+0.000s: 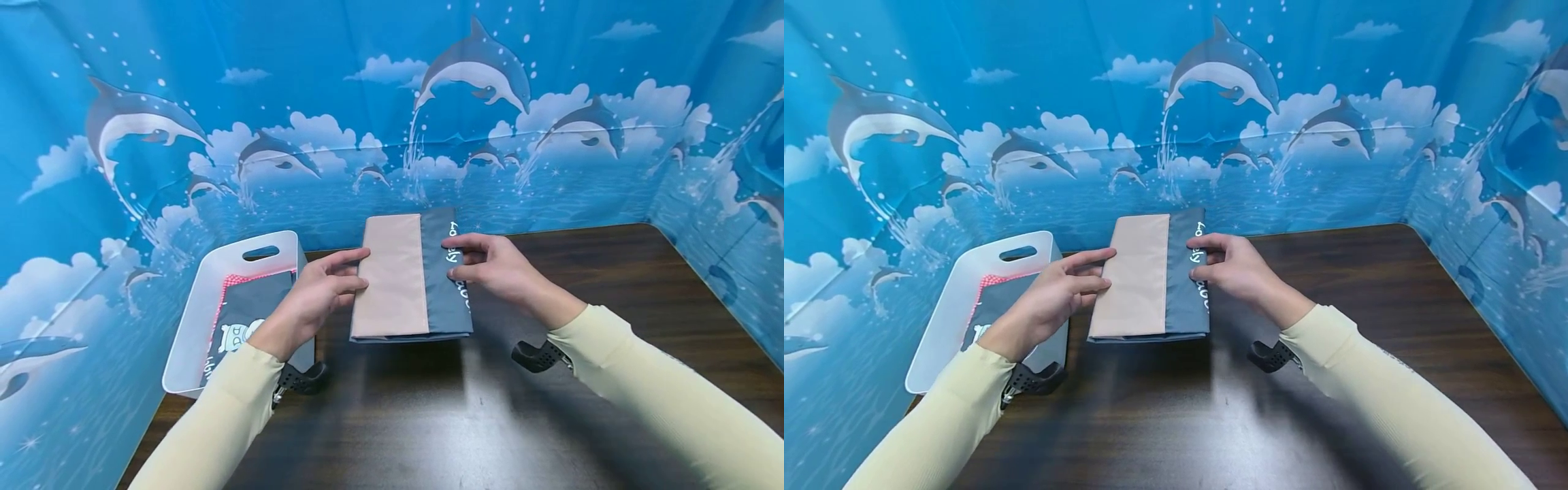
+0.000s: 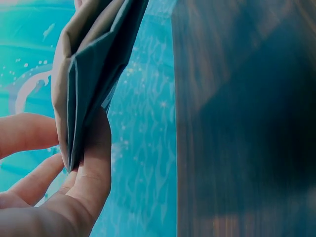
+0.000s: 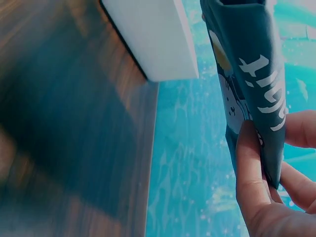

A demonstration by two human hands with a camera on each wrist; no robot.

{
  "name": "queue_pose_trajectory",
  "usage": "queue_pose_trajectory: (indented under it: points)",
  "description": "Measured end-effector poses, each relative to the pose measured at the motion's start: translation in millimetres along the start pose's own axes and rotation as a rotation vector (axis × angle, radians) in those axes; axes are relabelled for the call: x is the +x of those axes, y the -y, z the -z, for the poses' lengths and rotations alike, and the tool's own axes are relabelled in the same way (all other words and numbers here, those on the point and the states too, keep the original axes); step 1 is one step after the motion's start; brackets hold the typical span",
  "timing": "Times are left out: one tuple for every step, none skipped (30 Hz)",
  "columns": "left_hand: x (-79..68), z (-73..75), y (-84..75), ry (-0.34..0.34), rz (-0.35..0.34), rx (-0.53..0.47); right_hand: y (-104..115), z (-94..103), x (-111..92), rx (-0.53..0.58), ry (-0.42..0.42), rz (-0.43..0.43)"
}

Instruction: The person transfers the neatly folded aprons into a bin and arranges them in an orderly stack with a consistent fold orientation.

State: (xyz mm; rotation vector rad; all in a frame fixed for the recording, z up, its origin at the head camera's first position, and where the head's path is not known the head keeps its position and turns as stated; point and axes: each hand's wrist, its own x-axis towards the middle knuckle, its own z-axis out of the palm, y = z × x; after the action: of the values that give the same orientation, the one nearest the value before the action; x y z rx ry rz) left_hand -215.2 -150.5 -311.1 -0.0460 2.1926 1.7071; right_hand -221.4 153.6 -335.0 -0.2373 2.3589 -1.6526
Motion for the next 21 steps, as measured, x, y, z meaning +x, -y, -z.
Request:
queue_pose_trajectory:
  points:
    - [-1.4, 3.6, 1.2, -0.008, 0.002, 0.002, 1.2, -3.6, 2.8, 0.008, 0.009, 0.006]
    - [-2.9, 7.0, 2.2, -0.019, 0.006, 0.006, 2.5, -7.1, 5.4, 0.013, 0.017, 0.012]
    - [-4.2, 10.2, 3.1, -0.029, 0.008, 0.011, 3.7, -10.2, 8.2, 0.019, 0.023, 0.015]
    - [-5.6, 12.9, 3.9, -0.038, 0.01, 0.011, 5.1, -13.4, 10.5, 0.024, 0.031, 0.021]
    - [-6.9, 15.7, 4.6, -0.047, 0.012, 0.012, 6.6, -16.4, 12.5, 0.028, 0.038, 0.025]
    - [-8.4, 18.3, 5.1, -0.058, 0.016, 0.016, 8.1, -19.3, 14.4, 0.033, 0.044, 0.027]
    - [-9.6, 20.5, 5.4, -0.067, 0.02, 0.017, 10.1, -22.3, 16.1, 0.041, 0.049, 0.031]
    - [-10.8, 23.0, 5.7, -0.075, 0.026, 0.022, 11.8, -25.3, 17.9, 0.045, 0.054, 0.033]
    - [-12.2, 25.7, 6.1, -0.084, 0.03, 0.025, 13.7, -28.4, 19.7, 0.053, 0.059, 0.036]
    - [-13.6, 28.5, 6.4, -0.092, 0.036, 0.029, 15.6, -31.6, 21.4, 0.055, 0.065, 0.04]
    - [-14.9, 31.5, 6.9, -0.102, 0.041, 0.033, 17.4, -35.2, 23.2, 0.064, 0.071, 0.039]
    - [-16.7, 34.3, 7.1, -0.109, 0.041, 0.036, 18.9, -38.7, 25.1, 0.07, 0.076, 0.042]
    - [-18.0, 37.8, 7.7, -0.115, 0.043, 0.04, 20.6, -42.3, 26.9, 0.074, 0.083, 0.046]
    - [-19.4, 41.4, 8.5, -0.122, 0.045, 0.04, 22.2, -46.0, 28.7, 0.08, 0.088, 0.047]
    - [-21.0, 44.9, 9.3, -0.13, 0.046, 0.042, 23.7, -49.8, 30.6, 0.086, 0.093, 0.048]
    - [-22.4, 48.4, 10.2, -0.135, 0.046, 0.042, 25.1, -53.6, 32.4, 0.091, 0.099, 0.048]
    - [-24.0, 51.8, 11.2, -0.142, 0.046, 0.043, 26.6, -57.5, 34.3, 0.102, 0.105, 0.049]
    - [-25.6, 55.4, 12.4, -0.15, 0.045, 0.043, 28.2, -61.5, 36.0, 0.115, 0.115, 0.051]
    - [-27.0, 59.0, 13.7, -0.163, 0.047, 0.041, 30.0, -65.7, 37.8, 0.131, 0.125, 0.053]
    - [-28.5, 62.4, 15.0, -0.173, 0.045, 0.038, 31.7, -69.8, 39.6, 0.147, 0.137, 0.055]
    - [-30.0, 65.8, 16.3, -0.184, 0.045, 0.039, 33.1, -73.8, 41.1, 0.156, 0.149, 0.056]
